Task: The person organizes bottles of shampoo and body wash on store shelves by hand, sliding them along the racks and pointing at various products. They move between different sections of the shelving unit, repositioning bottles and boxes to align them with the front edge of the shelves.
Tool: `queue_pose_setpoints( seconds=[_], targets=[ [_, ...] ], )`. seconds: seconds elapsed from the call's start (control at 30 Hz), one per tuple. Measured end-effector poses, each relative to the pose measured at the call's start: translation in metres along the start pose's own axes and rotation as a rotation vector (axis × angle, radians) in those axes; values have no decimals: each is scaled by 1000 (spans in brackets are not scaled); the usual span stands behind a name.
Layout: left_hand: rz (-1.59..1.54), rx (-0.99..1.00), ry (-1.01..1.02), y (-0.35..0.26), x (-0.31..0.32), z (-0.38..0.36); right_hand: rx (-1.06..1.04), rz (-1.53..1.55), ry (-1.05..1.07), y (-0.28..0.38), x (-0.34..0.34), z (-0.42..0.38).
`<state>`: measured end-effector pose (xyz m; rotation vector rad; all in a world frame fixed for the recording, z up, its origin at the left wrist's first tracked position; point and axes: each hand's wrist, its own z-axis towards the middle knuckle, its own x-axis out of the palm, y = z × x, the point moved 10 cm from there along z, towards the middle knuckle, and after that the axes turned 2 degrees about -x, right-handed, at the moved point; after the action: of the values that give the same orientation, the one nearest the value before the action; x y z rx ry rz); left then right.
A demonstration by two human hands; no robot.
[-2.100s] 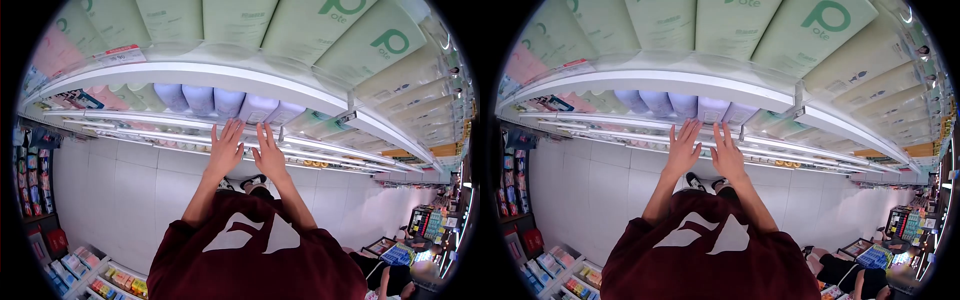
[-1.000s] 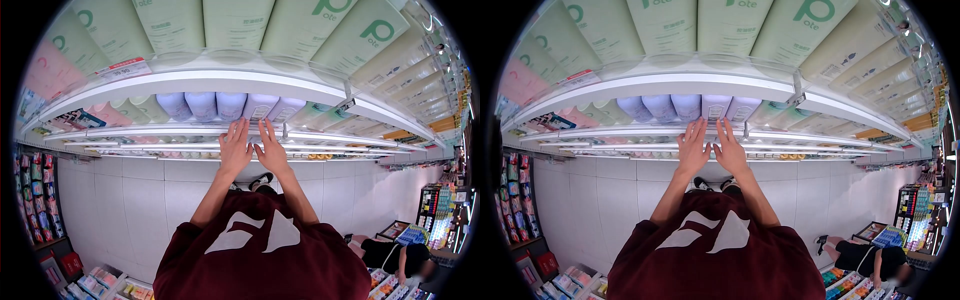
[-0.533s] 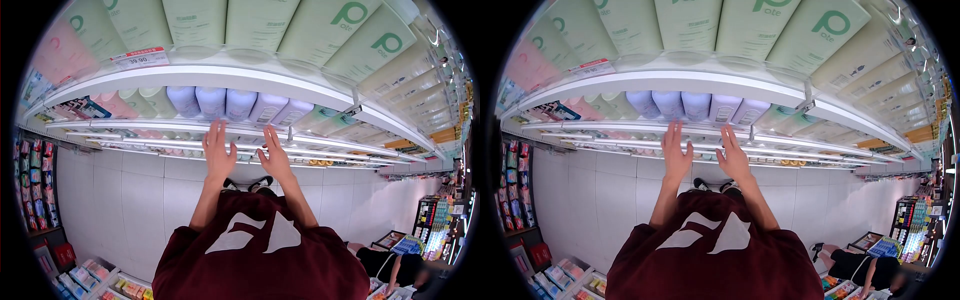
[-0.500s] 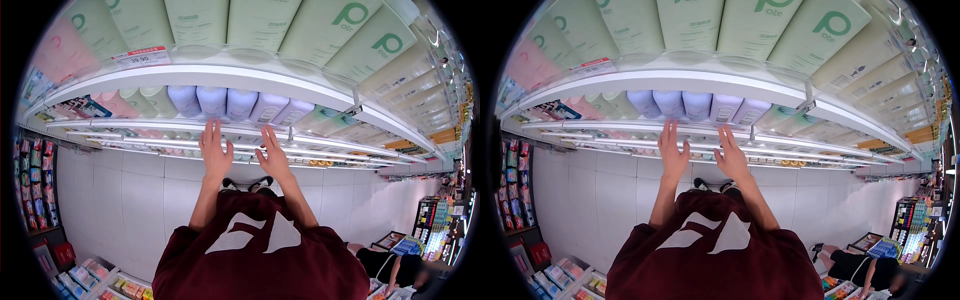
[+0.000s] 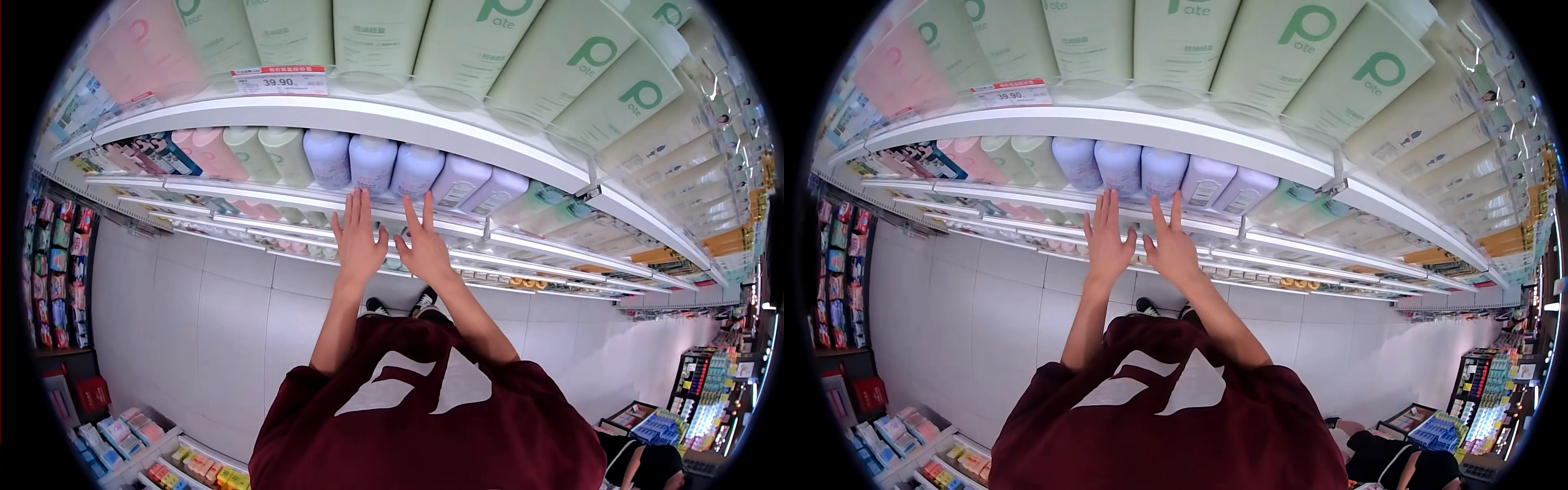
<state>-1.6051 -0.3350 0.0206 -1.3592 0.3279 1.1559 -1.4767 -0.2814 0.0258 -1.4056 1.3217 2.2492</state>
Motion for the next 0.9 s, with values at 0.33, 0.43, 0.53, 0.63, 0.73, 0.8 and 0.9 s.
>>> queue_pose_setpoints(
  seconds=[0.33, 0.43, 0.53, 0.63, 0.73, 0.8, 0.9],
  targets=[
    [18, 5, 6, -1, 2, 1, 64, -61, 40, 1, 4, 3],
    [53, 24, 4, 0, 3, 1, 83, -91, 31, 3, 2, 4],
    [53, 25, 8, 1, 4, 2, 79, -124, -6, 7, -1, 5],
    [45, 19, 8, 1, 4, 2, 77, -134, -32, 9, -2, 5],
    [9, 6, -4, 1, 2, 2, 85, -158, -31, 12, -6, 5],
    [29, 0, 0, 3, 2, 3, 104, -159, -22, 14, -7, 6],
    [23, -3, 16, 5, 1, 3, 115, -171, -12, 14, -4, 8]
  ],
)
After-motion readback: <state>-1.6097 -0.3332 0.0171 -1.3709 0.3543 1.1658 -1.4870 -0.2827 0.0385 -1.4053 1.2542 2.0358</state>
